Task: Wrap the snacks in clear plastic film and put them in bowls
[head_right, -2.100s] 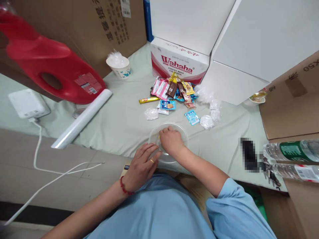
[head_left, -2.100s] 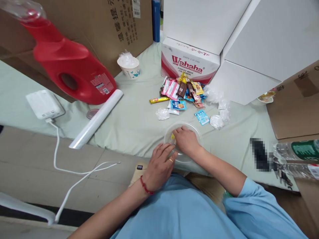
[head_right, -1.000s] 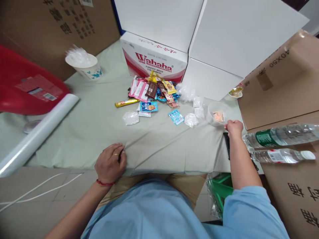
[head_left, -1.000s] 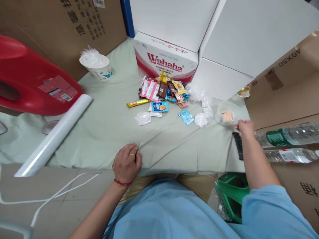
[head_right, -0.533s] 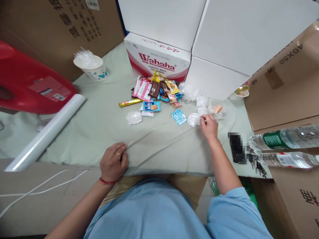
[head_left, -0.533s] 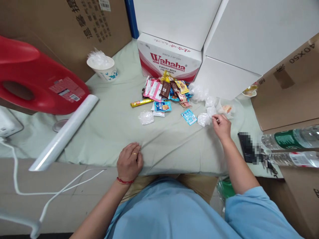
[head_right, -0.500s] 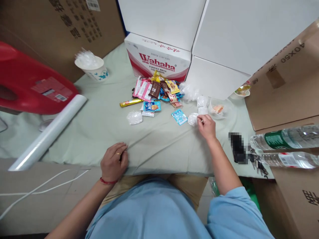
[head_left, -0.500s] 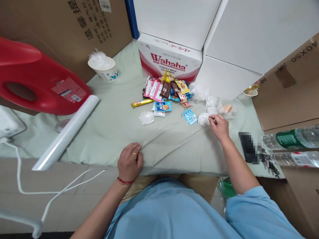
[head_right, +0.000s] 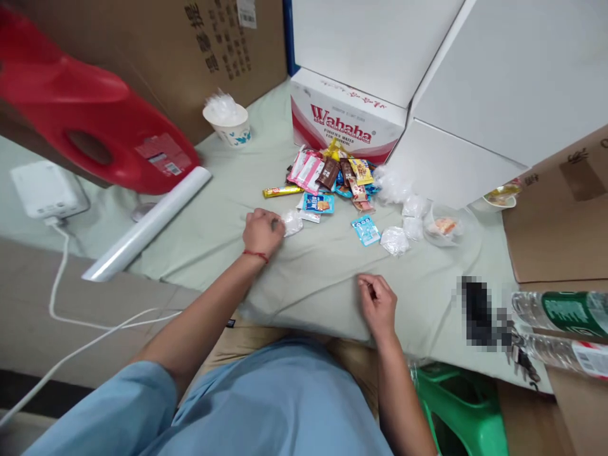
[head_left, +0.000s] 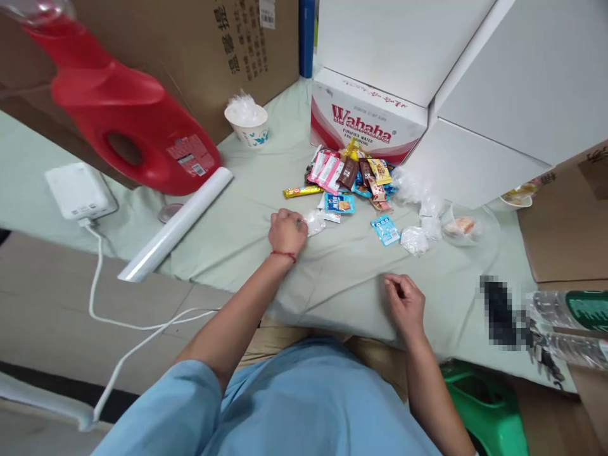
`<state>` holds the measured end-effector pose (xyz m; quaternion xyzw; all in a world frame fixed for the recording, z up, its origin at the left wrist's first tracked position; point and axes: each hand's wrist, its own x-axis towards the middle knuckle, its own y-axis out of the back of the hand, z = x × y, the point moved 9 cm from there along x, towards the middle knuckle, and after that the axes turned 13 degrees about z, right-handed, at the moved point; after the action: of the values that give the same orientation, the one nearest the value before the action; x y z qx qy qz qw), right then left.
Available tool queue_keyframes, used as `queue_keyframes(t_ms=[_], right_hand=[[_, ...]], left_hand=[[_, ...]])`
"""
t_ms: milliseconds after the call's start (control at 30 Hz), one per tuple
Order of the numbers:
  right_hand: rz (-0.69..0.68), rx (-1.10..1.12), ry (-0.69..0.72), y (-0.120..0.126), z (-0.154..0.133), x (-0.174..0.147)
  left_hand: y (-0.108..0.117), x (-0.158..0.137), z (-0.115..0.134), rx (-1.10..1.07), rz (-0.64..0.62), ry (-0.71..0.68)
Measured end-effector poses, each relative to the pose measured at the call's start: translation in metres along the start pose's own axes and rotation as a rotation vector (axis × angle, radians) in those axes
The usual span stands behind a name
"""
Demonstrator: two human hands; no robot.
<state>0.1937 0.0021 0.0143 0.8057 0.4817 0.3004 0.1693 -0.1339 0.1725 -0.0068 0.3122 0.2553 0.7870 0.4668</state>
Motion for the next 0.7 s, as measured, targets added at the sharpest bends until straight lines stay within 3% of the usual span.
queue_keyframes(t_ms=[167,267,367,433,533,700], right_hand=[[-0.009,0.15,-0.201,0.004,-0.002,-0.017],[-0.139,0.377,-0.371,-0.029,-0.016,-0.018],[-0.234,0.537,-0.426,-0.066,-0.035,-0.016],[-0.237,0.561,-0.429,-0.082,-0.041,-0.015],[-0.234,0.579,-0.47,-0.095,-0.041,-0.02],[-0.242,0.609,-0.517,-0.094,-0.034,-0.029]], left_hand=[[0.013,-0.063,0.038,-0.296,-0.024,-0.203],[0.025,-0.115,0.068,-0.384,-0.076,-0.381],[0.03,-0.153,0.09,-0.465,-0.168,-0.546],[0.031,-0.161,0.091,-0.547,-0.22,-0.532],[0.028,-0.153,0.074,-0.627,-0.253,-0.341],[0.022,-0.146,0.06,-0.599,-0.293,-0.248]])
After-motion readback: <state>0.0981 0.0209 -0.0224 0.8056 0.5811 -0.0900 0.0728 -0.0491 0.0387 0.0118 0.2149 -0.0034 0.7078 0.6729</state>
